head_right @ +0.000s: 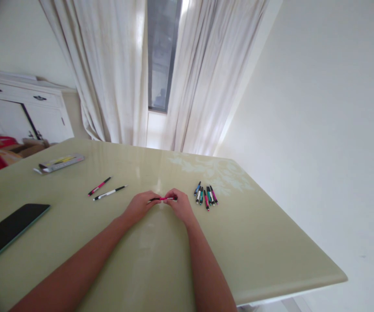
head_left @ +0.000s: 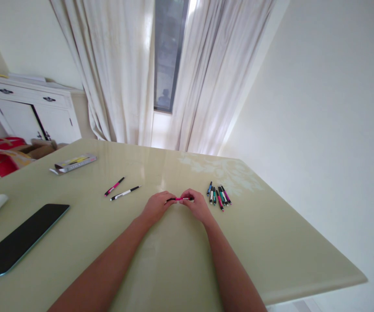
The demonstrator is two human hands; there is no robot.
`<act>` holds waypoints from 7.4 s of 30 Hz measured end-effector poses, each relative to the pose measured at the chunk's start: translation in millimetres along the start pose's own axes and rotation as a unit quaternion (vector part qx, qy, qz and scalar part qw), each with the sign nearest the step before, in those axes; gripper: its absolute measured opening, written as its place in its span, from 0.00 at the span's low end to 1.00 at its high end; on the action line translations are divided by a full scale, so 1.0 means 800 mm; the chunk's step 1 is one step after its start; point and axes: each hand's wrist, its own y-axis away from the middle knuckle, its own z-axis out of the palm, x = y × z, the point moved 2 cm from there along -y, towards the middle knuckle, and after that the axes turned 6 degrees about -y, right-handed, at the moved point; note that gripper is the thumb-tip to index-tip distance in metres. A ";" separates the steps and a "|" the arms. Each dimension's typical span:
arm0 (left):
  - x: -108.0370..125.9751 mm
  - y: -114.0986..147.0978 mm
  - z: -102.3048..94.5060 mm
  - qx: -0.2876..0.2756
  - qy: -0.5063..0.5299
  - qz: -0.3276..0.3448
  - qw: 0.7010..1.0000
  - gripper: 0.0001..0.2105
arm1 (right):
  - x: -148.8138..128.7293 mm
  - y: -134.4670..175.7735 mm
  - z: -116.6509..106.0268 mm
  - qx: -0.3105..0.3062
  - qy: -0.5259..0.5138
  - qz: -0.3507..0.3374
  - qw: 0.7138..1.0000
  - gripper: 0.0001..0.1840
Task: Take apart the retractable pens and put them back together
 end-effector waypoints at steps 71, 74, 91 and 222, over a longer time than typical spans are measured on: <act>-0.019 -0.005 -0.011 0.117 0.192 -0.161 0.961 0.19 | -0.004 -0.003 -0.008 0.085 -0.050 0.041 0.994 0.17; -0.020 -0.006 -0.010 0.085 0.200 -0.150 0.965 0.22 | -0.003 -0.003 -0.009 0.089 -0.054 0.043 0.994 0.17; -0.020 -0.005 -0.012 0.079 0.240 -0.160 0.954 0.19 | -0.004 -0.003 -0.008 0.081 -0.062 0.040 0.994 0.18; -0.130 0.090 -0.136 0.045 -0.283 -0.329 0.900 0.18 | -0.007 0.010 0.017 0.138 0.354 0.007 0.925 0.12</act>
